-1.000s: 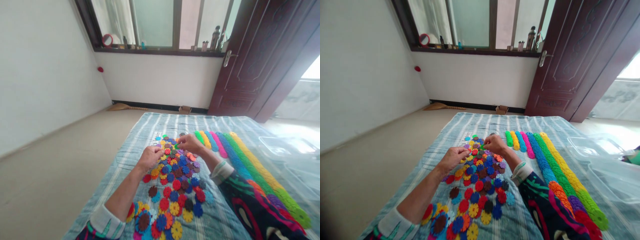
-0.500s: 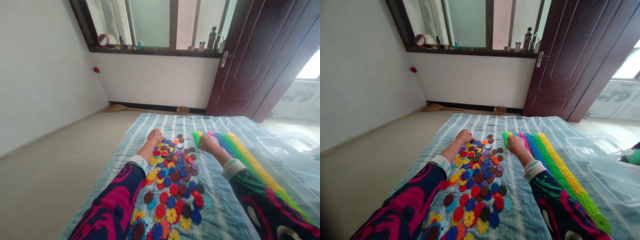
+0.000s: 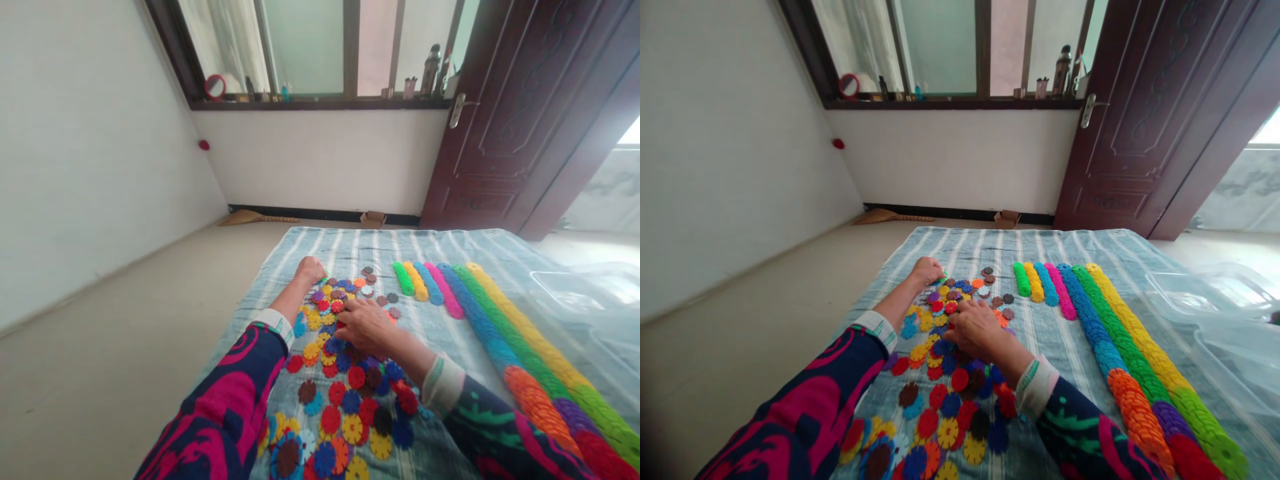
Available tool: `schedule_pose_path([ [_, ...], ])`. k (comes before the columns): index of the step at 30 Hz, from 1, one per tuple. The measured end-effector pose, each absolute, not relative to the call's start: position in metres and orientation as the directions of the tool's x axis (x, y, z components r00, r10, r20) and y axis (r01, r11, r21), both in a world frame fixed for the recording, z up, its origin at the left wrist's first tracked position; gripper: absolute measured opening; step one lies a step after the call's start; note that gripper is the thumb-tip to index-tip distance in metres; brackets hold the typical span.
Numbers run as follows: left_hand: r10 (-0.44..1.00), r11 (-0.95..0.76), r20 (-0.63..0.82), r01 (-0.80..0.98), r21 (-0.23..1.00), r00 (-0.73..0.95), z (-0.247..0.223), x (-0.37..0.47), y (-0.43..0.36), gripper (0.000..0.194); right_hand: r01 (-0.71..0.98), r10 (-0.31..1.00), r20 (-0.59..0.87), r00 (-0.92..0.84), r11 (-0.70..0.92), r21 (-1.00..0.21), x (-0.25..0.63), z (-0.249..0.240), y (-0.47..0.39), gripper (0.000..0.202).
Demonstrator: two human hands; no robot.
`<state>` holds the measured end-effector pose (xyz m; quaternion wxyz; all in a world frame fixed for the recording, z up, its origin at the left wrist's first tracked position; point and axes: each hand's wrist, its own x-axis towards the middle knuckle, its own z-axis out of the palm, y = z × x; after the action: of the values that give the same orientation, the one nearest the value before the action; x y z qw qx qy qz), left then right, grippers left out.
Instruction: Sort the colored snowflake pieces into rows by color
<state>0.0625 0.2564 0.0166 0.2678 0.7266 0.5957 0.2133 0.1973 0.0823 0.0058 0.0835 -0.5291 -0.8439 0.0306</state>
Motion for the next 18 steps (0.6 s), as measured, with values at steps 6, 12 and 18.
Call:
schedule_pose_path([
  [6,0.966,-0.131,-0.042,0.624,0.77,0.254,0.03,0.046,0.207,0.011,0.85,0.856,0.127,-0.501,0.514,-0.117,0.19,0.002,0.035,0.029],
  [12,0.839,-0.256,-0.07,0.505,0.824,0.54,0.019,0.044,0.16,0.012,0.934,0.944,0.081,-0.318,0.327,-0.145,0.203,0.016,0.063,0.032],
  [18,0.89,-0.401,0.123,0.624,0.671,0.44,0.017,0.028,0.164,0.012,0.978,0.98,0.099,-0.171,0.181,-0.108,0.197,0.012,0.103,0.024],
])
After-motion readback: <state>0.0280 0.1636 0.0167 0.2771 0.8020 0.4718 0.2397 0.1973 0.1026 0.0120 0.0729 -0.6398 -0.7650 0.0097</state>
